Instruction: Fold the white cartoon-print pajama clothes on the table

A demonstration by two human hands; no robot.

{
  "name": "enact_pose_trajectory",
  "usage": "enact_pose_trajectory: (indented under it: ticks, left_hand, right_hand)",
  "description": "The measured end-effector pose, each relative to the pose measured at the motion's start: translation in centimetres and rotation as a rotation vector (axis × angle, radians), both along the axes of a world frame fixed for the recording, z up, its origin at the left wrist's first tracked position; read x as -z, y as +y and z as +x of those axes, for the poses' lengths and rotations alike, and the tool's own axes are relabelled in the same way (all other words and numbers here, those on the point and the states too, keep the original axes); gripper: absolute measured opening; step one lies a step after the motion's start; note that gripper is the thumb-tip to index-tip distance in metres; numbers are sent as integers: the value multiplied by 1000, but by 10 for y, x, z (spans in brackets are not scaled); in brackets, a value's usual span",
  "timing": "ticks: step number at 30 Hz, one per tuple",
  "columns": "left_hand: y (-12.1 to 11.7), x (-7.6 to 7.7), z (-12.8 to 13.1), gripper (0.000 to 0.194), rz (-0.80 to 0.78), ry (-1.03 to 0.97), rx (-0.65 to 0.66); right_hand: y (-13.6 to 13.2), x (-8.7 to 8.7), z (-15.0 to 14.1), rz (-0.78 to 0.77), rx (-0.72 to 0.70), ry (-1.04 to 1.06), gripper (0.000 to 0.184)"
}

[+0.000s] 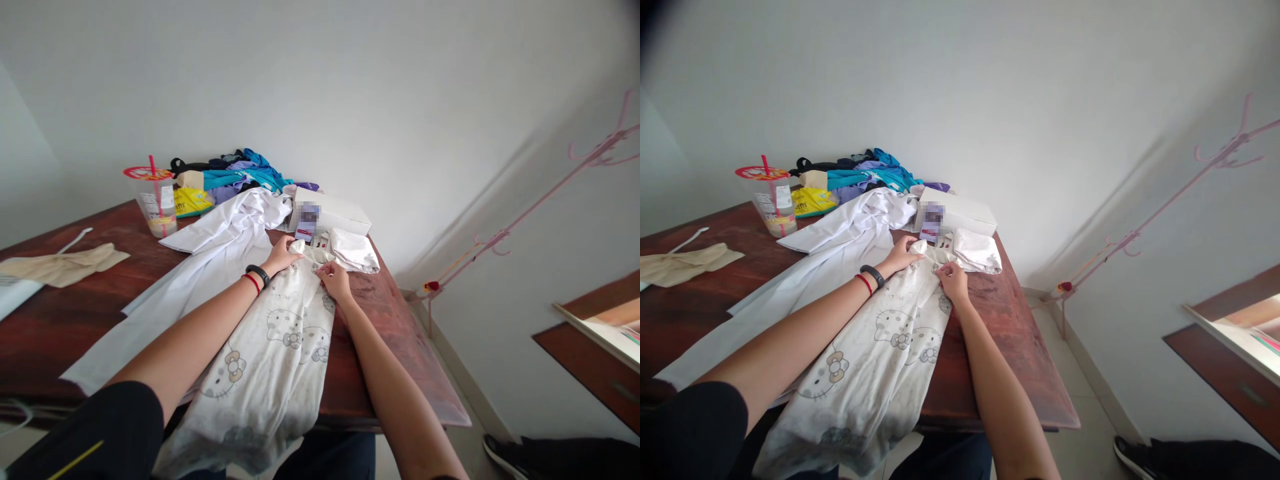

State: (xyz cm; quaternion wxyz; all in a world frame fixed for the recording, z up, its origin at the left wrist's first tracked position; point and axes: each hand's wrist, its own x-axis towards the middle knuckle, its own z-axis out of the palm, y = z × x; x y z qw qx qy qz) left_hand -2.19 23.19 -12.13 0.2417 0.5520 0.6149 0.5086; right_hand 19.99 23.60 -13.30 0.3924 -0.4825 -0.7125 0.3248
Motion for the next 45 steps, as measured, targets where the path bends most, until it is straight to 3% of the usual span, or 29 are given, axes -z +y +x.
enact_pose_trajectory:
  ticks: [8,15,26,37,45]
  left_hand:
    - [-5,-4,3,63,-17,14,-60]
    - [-2,-4,-2,38,4,-24,-59]
    - [-4,-5,-1,34,34,-12,-57]
    - [-1,0,-7,41,4,-61,-9]
    - [-3,-1,-5,65,-91,-110,21]
  right_hand:
    - [-1,-2,1,-10,15,5,14]
    - [-3,-5,1,-49,20,14,13]
    - [-1,-5,0,-74,23,-33,12]
    - [-3,-8,0,-84,21,-20,11]
    - [-5,-9,1,-80,11,-8,11]
